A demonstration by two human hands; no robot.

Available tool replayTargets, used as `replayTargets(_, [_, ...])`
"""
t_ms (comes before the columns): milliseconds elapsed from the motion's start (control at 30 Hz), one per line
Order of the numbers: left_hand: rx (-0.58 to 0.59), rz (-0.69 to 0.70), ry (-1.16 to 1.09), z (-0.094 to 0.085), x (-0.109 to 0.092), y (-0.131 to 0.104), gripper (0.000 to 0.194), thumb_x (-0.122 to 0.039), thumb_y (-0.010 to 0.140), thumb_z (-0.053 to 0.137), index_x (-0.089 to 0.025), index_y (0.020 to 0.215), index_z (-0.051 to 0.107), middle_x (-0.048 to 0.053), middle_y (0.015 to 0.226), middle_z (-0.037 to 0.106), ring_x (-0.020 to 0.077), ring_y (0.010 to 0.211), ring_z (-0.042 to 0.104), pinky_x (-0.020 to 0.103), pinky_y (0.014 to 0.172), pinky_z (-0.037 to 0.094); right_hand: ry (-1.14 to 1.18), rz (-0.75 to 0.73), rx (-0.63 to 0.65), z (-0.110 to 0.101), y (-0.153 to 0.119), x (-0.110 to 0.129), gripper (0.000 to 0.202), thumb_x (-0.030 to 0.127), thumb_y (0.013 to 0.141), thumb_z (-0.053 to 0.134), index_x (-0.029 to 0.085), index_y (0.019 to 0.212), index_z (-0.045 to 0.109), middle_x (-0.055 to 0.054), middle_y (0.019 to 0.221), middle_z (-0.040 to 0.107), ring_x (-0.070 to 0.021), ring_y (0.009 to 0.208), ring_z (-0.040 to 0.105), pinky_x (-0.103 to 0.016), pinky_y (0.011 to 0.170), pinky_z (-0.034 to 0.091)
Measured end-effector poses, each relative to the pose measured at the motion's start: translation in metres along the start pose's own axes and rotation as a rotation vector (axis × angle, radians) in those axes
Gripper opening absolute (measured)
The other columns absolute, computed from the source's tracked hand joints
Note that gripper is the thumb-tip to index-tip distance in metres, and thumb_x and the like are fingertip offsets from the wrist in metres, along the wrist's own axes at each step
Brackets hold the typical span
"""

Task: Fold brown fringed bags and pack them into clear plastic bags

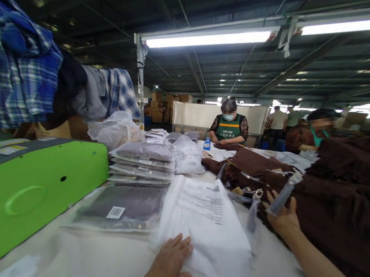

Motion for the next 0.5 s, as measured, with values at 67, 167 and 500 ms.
replayTargets(67, [-0.011,0.017,0.016,0.003,0.001,0.002,0.070,-0.023,0.071,0.069,-0.027,0.137,0.048,0.004,0.151,0.038,0.0288,0.142,0.028,0.047,0.118,0.023,0.028,0.028,-0.011,0.016,0.011,0.001,0.051,0.013,0.086,0.032,0.025,0.122,0.066,-0.012,0.149,0.041,-0.0360,0.145,0.015,-0.069,0.106,-0.015])
replayTargets(167, [-0.059,0.037,0.129,0.004,-0.001,0.006,0.059,-0.022,0.071,0.071,-0.025,0.128,0.055,0.005,0.144,0.048,0.0283,0.135,0.039,0.042,0.113,0.033,0.075,0.021,0.016,0.021,0.018,0.002,0.046,0.026,0.088,0.036,0.024,0.125,0.064,-0.013,0.150,0.039,-0.0362,0.145,0.014,-0.068,0.107,-0.013])
replayTargets(500, [-0.222,0.075,0.284,-0.006,-0.013,0.012,0.011,-0.015,0.087,0.052,-0.018,0.091,0.062,0.009,0.101,0.064,0.0261,0.099,0.057,0.038,0.083,0.045,0.278,-0.132,0.309,-0.064,-0.038,0.007,0.059,0.017,0.067,0.060,0.020,0.126,0.063,-0.014,0.134,0.058,-0.0333,0.129,0.047,-0.053,0.107,0.031])
Point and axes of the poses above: each hand's wrist, its own y-axis towards the middle knuckle, its own z-axis out of the palm, x = y × z, the point moved 1 cm from there along y, towards the middle knuckle
